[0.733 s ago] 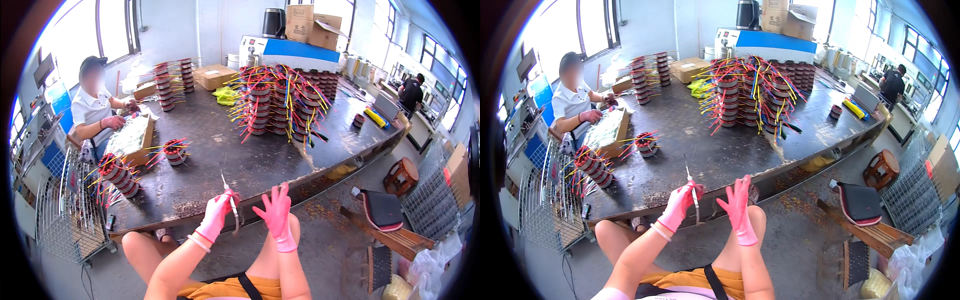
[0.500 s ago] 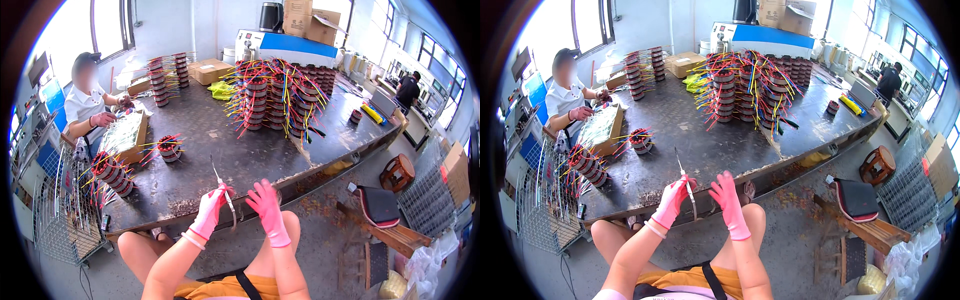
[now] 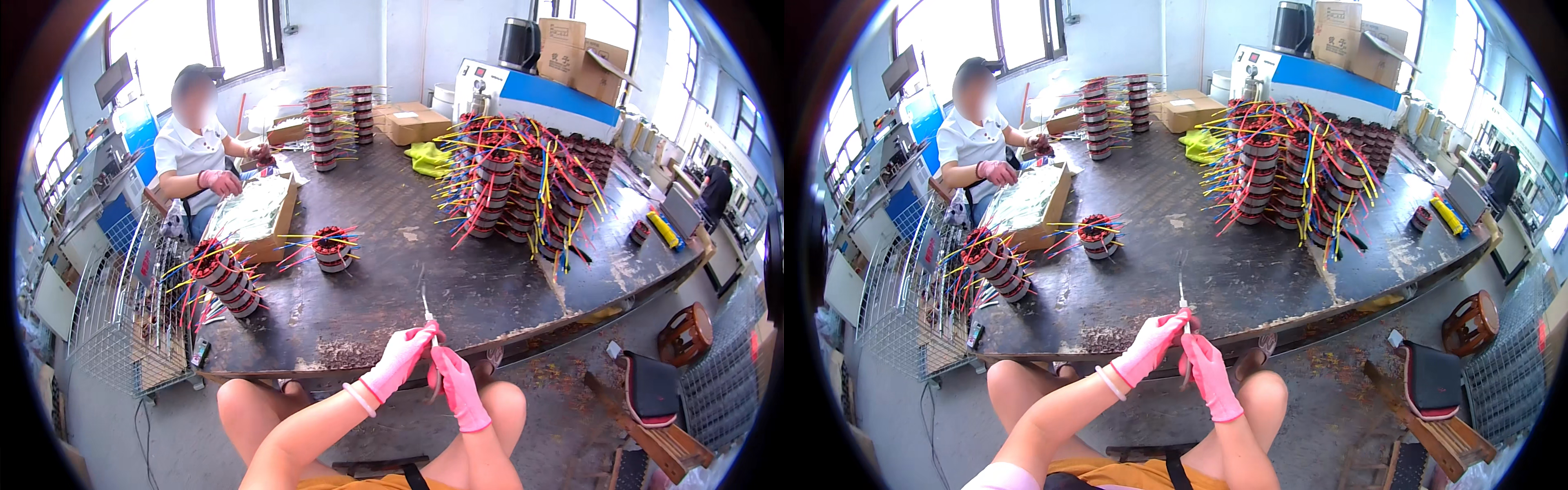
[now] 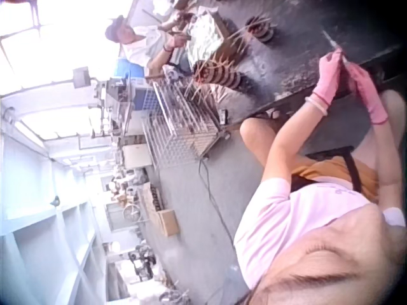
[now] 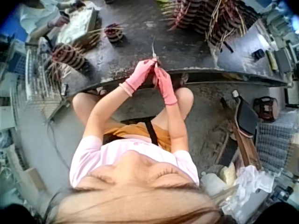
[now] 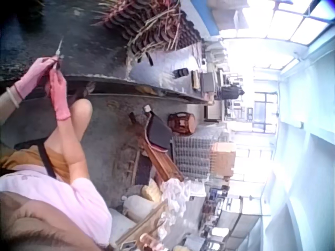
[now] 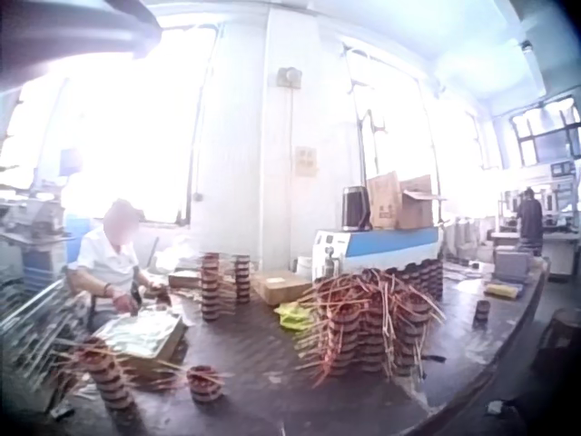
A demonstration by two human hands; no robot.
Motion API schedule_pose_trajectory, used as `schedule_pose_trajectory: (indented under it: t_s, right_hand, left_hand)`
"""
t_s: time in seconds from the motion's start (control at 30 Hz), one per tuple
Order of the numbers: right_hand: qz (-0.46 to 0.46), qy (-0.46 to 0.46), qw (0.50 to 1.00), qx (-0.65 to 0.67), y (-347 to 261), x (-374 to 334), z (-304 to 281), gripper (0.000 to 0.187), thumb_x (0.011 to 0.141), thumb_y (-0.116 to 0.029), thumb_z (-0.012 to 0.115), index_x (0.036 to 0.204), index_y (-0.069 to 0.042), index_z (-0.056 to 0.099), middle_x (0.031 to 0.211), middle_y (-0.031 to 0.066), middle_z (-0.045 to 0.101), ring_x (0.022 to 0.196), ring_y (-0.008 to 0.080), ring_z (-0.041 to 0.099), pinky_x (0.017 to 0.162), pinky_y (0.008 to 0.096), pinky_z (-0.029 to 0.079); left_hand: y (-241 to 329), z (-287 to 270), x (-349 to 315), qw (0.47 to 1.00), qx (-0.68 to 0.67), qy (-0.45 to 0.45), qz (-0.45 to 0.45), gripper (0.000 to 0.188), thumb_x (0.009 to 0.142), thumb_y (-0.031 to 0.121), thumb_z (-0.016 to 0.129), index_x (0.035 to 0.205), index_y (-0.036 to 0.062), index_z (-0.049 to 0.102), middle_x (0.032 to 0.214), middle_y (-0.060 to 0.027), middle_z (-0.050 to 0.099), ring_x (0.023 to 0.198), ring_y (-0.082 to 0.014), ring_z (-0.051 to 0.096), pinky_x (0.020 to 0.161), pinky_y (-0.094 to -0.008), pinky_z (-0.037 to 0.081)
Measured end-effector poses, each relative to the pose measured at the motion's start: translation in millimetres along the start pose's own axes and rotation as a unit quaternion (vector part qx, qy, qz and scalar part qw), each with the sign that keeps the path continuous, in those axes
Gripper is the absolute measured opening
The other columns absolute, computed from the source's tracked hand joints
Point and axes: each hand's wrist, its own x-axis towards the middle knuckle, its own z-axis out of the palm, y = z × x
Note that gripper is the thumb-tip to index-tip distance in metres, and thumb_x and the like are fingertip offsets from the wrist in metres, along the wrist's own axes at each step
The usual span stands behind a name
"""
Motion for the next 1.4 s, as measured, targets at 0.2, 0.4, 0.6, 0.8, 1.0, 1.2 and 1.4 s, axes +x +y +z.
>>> schedule_pose_trajectory:
  t_s: [0.2,0.4,0.6,0.8,1.0,1.2,1.4]
  right_hand:
    - [0.009,-0.003,1.0,0.015,-10,-7,-10,0.036,0.101,-0.035,0.053,0.111,-0.003,0.063,0.064,-0.0012,0.057,0.05,0.004,0.04,0.046,0.0196,0.028]
    - [0.016,0.044,0.999,0.024,-17,-4,-9,0.038,0.101,-0.032,0.05,0.11,0.003,0.062,0.061,-0.0012,0.055,0.049,0.0038,0.037,0.046,0.02,0.027]
    - [-0.003,0.015,0.996,0.087,-13,2,-15,0.041,0.102,-0.028,0.049,0.118,0.009,0.058,0.056,-0.0038,0.043,0.047,0.005,0.033,0.046,0.0219,0.025]
    - [0.016,-0.001,0.988,0.152,-8,3,-23,0.042,0.102,-0.032,0.051,0.119,0.006,0.06,0.056,-0.0052,0.041,0.049,0.0042,0.034,0.047,0.0206,0.025]
    - [0.03,0.023,0.996,0.085,-12,2,-21,0.038,0.101,-0.033,0.053,0.106,0.002,0.065,0.056,-0.003,0.046,0.05,0.0044,0.039,0.046,0.02,0.027]
    - [0.012,0.025,0.995,0.099,-9,4,-19,0.036,0.1,-0.032,0.053,0.106,0.002,0.066,0.057,-0.0028,0.048,0.05,0.0042,0.04,0.045,0.02,0.027]
    - [-0.001,0.009,0.993,0.118,-4,6,-20,0.04,0.101,-0.032,0.054,0.114,0.005,0.063,0.058,-0.0038,0.046,0.05,0.0037,0.037,0.047,0.0205,0.025]
  left_hand:
    - [90,-43,-17,0.943,0.33,-0.031,0.033,0.028,0.093,0.02,0.067,0.112,-0.0007,0.068,0.109,-0.006,0.069,0.095,-0.014,0.065,0.083,-0.0303,0.054]
    - [166,-157,29,0.579,0.749,0.212,0.244,0.088,0.067,0.033,0.084,0.141,0.0047,0.045,0.147,-0.0214,0.042,0.136,-0.0351,0.039,0.115,-0.0444,0.029]
    - [185,-185,79,0.57,0.803,0.119,0.126,0.116,0.054,0.039,0.088,0.151,0.0071,0.032,0.152,-0.0238,0.035,0.142,-0.0388,0.032,0.119,-0.0439,0.024]
    - [195,-189,84,0.68,0.712,0.1,0.142,0.11,0.05,0.031,0.09,0.145,0.0032,0.042,0.14,-0.0185,0.05,0.131,-0.0333,0.048,0.11,-0.0366,0.039]
    - [189,-194,84,0.682,0.701,0.132,0.161,0.108,0.051,0.034,0.09,0.144,0.0037,0.044,0.139,-0.0192,0.051,0.13,-0.0334,0.049,0.109,-0.0382,0.04]
    - [185,-192,83,0.689,0.69,0.147,0.167,0.108,0.051,0.038,0.089,0.143,0.0025,0.045,0.138,-0.0199,0.051,0.129,-0.0339,0.05,0.109,-0.0382,0.04]
    - [190,-180,79,0.667,0.72,0.14,0.13,0.108,0.054,0.036,0.09,0.144,0.0009,0.042,0.143,-0.0212,0.046,0.134,-0.0329,0.045,0.112,-0.0373,0.037]
